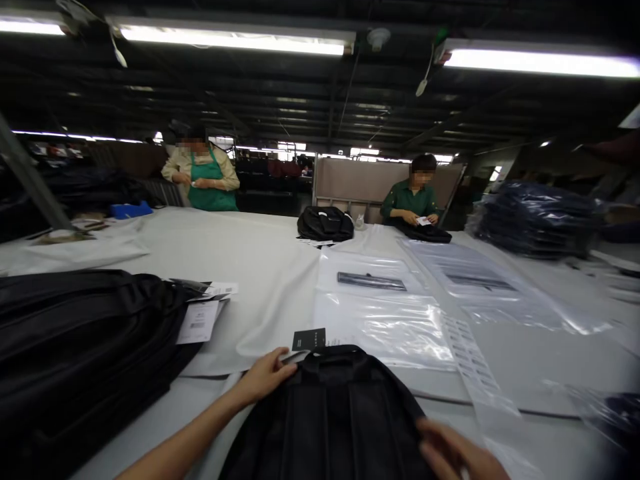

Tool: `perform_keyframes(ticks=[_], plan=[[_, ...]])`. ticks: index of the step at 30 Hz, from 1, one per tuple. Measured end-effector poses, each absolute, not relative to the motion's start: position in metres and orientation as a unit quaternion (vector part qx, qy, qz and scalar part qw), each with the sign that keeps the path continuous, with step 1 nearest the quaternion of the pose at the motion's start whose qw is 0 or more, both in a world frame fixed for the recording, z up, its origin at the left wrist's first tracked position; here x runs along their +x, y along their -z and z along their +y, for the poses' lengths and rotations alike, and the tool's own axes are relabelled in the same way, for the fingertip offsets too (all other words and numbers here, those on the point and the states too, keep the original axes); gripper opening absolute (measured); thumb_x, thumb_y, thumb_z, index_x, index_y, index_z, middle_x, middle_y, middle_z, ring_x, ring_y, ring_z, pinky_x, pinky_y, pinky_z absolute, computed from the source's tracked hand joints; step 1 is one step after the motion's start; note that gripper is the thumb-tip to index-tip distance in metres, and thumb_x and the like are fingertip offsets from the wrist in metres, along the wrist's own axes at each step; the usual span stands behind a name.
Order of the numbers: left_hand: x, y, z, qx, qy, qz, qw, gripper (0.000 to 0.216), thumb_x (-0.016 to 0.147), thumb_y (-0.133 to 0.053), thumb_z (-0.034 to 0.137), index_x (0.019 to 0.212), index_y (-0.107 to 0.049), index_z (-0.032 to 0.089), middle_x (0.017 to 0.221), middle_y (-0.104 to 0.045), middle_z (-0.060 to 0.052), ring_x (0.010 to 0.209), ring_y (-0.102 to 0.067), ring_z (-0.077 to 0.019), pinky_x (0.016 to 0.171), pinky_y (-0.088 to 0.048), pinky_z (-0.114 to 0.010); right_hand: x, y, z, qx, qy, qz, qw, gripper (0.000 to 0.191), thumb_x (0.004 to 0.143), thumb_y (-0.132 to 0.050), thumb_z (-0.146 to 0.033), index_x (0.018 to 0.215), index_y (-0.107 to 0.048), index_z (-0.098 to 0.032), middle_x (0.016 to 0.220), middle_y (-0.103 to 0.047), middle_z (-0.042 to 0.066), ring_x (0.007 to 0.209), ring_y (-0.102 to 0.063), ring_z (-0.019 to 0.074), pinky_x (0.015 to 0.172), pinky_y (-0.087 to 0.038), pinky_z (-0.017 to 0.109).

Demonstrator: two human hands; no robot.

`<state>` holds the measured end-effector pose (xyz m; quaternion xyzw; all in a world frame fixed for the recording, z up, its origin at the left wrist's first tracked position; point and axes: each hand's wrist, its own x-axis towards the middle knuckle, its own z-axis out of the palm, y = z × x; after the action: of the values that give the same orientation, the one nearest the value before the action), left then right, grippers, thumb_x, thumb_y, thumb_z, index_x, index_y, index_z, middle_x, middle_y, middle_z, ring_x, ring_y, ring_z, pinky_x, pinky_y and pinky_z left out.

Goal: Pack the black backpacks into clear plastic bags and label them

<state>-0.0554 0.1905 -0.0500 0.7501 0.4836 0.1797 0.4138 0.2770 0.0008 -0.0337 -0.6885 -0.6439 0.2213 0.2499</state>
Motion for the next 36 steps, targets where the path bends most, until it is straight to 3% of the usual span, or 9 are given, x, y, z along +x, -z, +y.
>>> perform_keyframes(ticks=[3, 9, 12, 15, 17, 22, 30, 33, 36], plan=[[-0.026, 0.058, 0.212, 0.74, -0.166, 0.48, 0.441, 0.039, 0.065, -0.061, 0.037, 0.097, -0.054, 0.016, 0.065, -0.054, 0.004, 0.061, -0.052, -0.015, 0.055, -0.039, -0.023, 0.279, 0.031, 0.062, -0.697, -0.156, -0.635, 0.295, 0.054, 0.08, -0.048, -0.048, 0.126, -0.049, -0.02, 0.127, -0.053, 0.011, 0.117, -0.048, 0.0292, 0.1, -0.039, 0.045], [-0.03, 0.033, 0.188, 0.761, -0.145, 0.433, 0.461, 0.019, 0.069, -0.058, 0.033, 0.077, -0.057, 0.016, 0.074, -0.059, 0.001, 0.073, -0.056, -0.0184, 0.061, -0.04, -0.023, 0.258, 0.021, 0.108, -0.613, -0.246, -0.706, 0.255, 0.024, 0.078, -0.058, -0.031, 0.099, -0.058, -0.02, 0.095, -0.064, 0.005, 0.088, -0.059, 0.0215, 0.082, -0.047, 0.035], [-0.027, 0.001, 0.18, 0.834, -0.161, 0.327, 0.415, 0.019, 0.072, -0.055, 0.023, 0.089, -0.061, 0.018, 0.09, -0.063, 0.0, 0.084, -0.057, -0.0187, 0.074, -0.043, -0.025, 0.255, 0.02, 0.082, -0.593, -0.177, -0.734, 0.282, 0.013, 0.082, -0.052, -0.023, 0.094, -0.055, -0.02, 0.092, -0.061, 0.006, 0.086, -0.057, 0.0202, 0.079, -0.048, 0.034], [-0.016, -0.022, 0.18, 0.887, -0.109, 0.208, 0.397, 0.043, 0.075, -0.049, 0.016, 0.117, -0.056, 0.025, 0.116, -0.06, -0.002, 0.105, -0.054, -0.0204, 0.095, -0.038, -0.03, 0.257, 0.029, 0.059, -0.539, -0.113, -0.781, 0.295, 0.02, 0.082, -0.043, -0.013, 0.093, -0.057, -0.021, 0.109, -0.058, 0.009, 0.103, -0.053, 0.0221, 0.088, -0.046, 0.037], [-0.006, -0.027, 0.184, 0.904, -0.063, 0.171, 0.387, 0.05, 0.075, -0.049, 0.015, 0.124, -0.052, 0.027, 0.125, -0.055, -0.002, 0.116, -0.048, -0.0225, 0.102, -0.032, -0.033, 0.26, 0.035, 0.053, -0.523, -0.097, -0.795, 0.293, 0.027, 0.082, -0.039, -0.011, 0.097, -0.059, -0.022, 0.123, -0.053, 0.01, 0.115, -0.048, 0.0236, 0.095, -0.043, 0.04], [0.02, -0.009, 0.197, 0.901, -0.021, 0.202, 0.383, 0.037, 0.073, -0.058, 0.025, 0.11, -0.06, 0.022, 0.103, -0.066, -0.002, 0.09, -0.061, -0.0225, 0.079, -0.047, -0.029, 0.266, 0.025, 0.064, -0.548, -0.194, -0.759, 0.293, 0.038, 0.087, -0.04, -0.017, 0.123, -0.047, -0.023, 0.123, -0.054, 0.009, 0.113, -0.05, 0.0213, 0.097, -0.041, 0.038], [0.052, 0.01, 0.221, 0.853, 0.083, 0.23, 0.461, 0.065, 0.05, -0.079, 0.046, 0.109, -0.062, 0.026, 0.106, -0.065, 0.0, 0.1, -0.058, -0.0263, 0.084, -0.047, -0.032, 0.262, 0.023, 0.109, -0.594, -0.288, -0.724, 0.202, 0.023, 0.073, -0.064, -0.028, 0.094, -0.064, -0.022, 0.088, -0.064, 0.001, 0.083, -0.058, 0.0191, 0.078, -0.045, 0.03], [0.061, -0.002, 0.218, 0.798, 0.229, 0.282, 0.481, 0.061, 0.043, -0.082, 0.044, 0.099, -0.067, 0.025, 0.095, -0.068, 0.001, 0.09, -0.062, -0.0271, 0.074, -0.051, -0.032, 0.251, 0.018, 0.099, -0.635, -0.277, -0.706, 0.15, 0.02, 0.076, -0.059, -0.036, 0.085, -0.065, -0.019, 0.086, -0.062, 0.005, 0.079, -0.057, 0.0205, 0.071, -0.044, 0.031], [0.063, -0.007, 0.203, 0.781, 0.27, 0.262, 0.498, 0.048, 0.045, -0.081, 0.04, 0.09, -0.069, 0.026, 0.084, -0.068, 0.003, 0.083, -0.063, -0.0266, 0.065, -0.051, -0.031, 0.248, 0.008, 0.069, -0.646, -0.261, -0.703, 0.145, 0.023, 0.076, -0.058, -0.041, 0.083, -0.065, -0.02, 0.093, -0.058, 0.007, 0.085, -0.055, 0.0227, 0.074, -0.044, 0.033]])
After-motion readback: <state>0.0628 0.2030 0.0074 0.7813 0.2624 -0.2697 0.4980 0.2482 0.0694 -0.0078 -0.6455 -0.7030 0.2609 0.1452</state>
